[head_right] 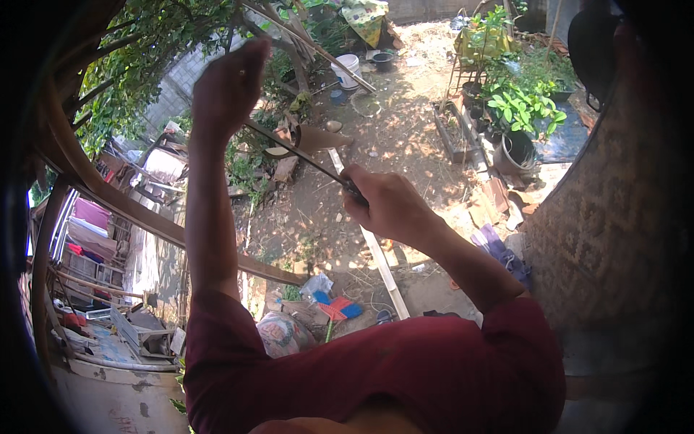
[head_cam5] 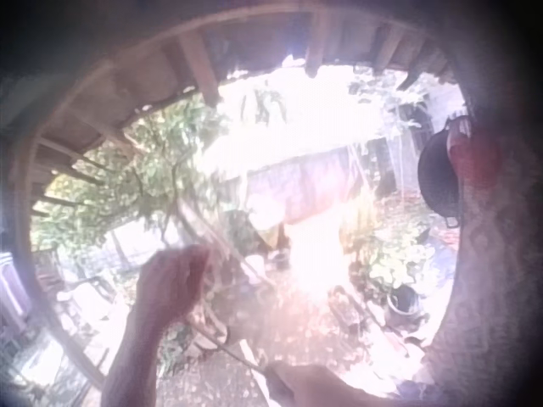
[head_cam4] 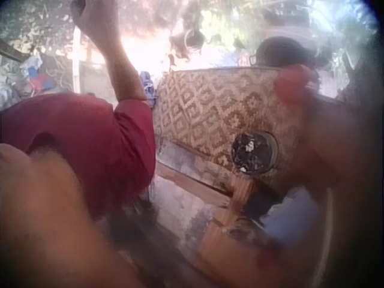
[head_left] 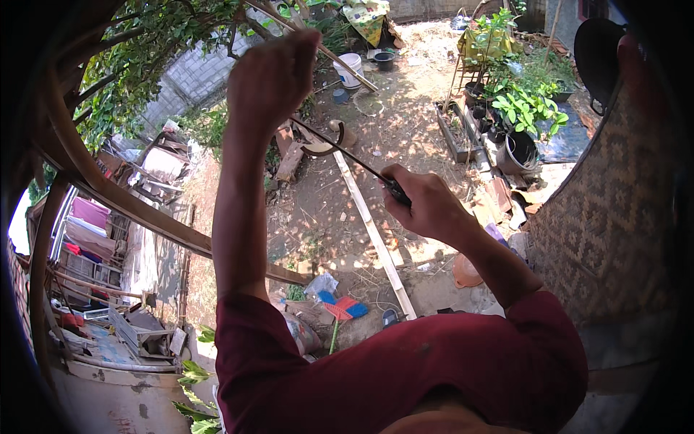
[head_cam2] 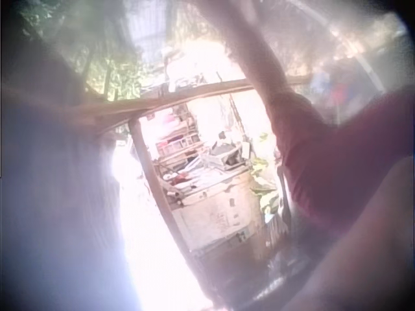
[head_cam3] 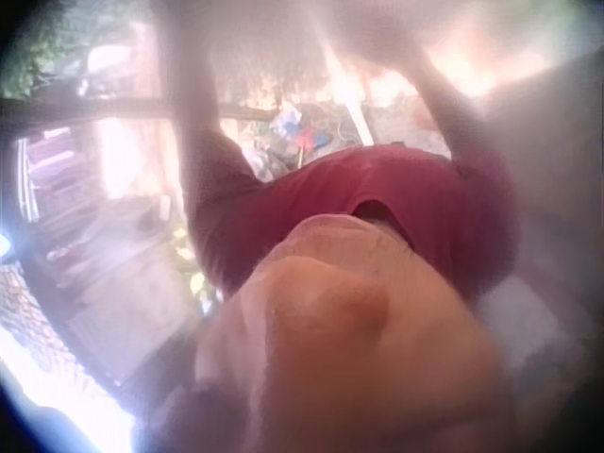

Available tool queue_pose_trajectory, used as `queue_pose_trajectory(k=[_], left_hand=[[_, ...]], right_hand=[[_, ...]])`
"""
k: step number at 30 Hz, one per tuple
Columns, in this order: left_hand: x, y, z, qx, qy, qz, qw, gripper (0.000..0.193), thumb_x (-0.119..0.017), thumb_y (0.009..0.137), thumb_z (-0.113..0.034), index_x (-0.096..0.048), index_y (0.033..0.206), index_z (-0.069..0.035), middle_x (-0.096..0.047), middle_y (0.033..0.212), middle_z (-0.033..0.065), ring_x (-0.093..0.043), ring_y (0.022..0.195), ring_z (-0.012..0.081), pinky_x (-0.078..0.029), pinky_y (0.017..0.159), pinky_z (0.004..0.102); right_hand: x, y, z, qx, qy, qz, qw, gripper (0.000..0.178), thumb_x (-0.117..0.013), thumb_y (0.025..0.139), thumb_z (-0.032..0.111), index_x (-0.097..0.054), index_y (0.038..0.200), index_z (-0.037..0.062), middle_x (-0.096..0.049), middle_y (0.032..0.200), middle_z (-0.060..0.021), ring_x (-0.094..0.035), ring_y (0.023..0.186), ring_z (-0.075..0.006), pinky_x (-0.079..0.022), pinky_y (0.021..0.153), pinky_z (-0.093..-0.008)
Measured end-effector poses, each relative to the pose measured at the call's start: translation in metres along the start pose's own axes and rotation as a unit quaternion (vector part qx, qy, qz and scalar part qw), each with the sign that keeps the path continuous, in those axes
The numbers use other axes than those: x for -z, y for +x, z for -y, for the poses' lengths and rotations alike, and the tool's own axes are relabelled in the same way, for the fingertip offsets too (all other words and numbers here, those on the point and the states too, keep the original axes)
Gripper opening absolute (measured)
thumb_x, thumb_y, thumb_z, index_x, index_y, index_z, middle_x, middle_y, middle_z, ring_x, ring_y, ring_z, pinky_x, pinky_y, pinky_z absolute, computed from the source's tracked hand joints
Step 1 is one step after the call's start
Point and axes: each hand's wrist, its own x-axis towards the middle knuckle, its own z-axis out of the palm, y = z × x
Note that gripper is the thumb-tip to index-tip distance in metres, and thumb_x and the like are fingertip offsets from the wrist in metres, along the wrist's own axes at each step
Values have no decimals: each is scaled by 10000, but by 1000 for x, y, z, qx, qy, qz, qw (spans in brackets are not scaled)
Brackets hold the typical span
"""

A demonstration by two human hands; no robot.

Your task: The person retrieves a long bamboo pole and uses a knife to split it lengthwise into thin strips. They repeatedly position the pole, drive the knife along its length, and separate the resulting strips, placing them on the ground.

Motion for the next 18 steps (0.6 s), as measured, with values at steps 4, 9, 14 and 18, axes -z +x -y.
queue_pose_trajectory(k=[4, 9, 14, 18], left_hand=[[-77, -58, 83, 307, -171, 224, 909, 399, -382, 1079, -254, -601, 1195, 59, -686, 1105, 192, -677, 993, 270, -528, 868, 337], [-95, -113, 43, 232, -325, 116, 910, 371, -424, 1077, -289, -620, 1129, 22, -664, 1144, 150, -642, 1031, 224, -477, 900, 320], [-129, -135, 32, 281, -428, -81, 855, 191, -635, 989, -152, -481, 899, -80, -553, 816, -6, -456, 744, 50, -379, 690, 219], [-136, -119, 57, 291, -443, -125, 839, 135, -620, 968, -98, -501, 907, -86, -511, 782, -35, -435, 724, 44, -347, 653, 224]], right_hand=[[-41, -1, -55, 5, -27, 0, 1000, 310, -630, 903, 244, -585, 1118, 26, -697, 825, -204, -697, 770, -393, -543, 733, -452], [-8, 37, -78, -219, 226, 130, 940, 338, -660, 892, 263, -575, 1123, 31, -686, 893, -167, -683, 822, -321, -531, 773, -427], [2, 92, -76, -74, -167, 24, 983, 240, -592, 895, 155, -593, 1123, 80, -670, 852, -205, -685, 768, -394, -542, 678, -499], [6, 123, -85, -50, -46, 54, 996, 200, -617, 879, 184, -608, 1045, 74, -627, 682, -111, -632, 542, -259, -511, 506, -387]])
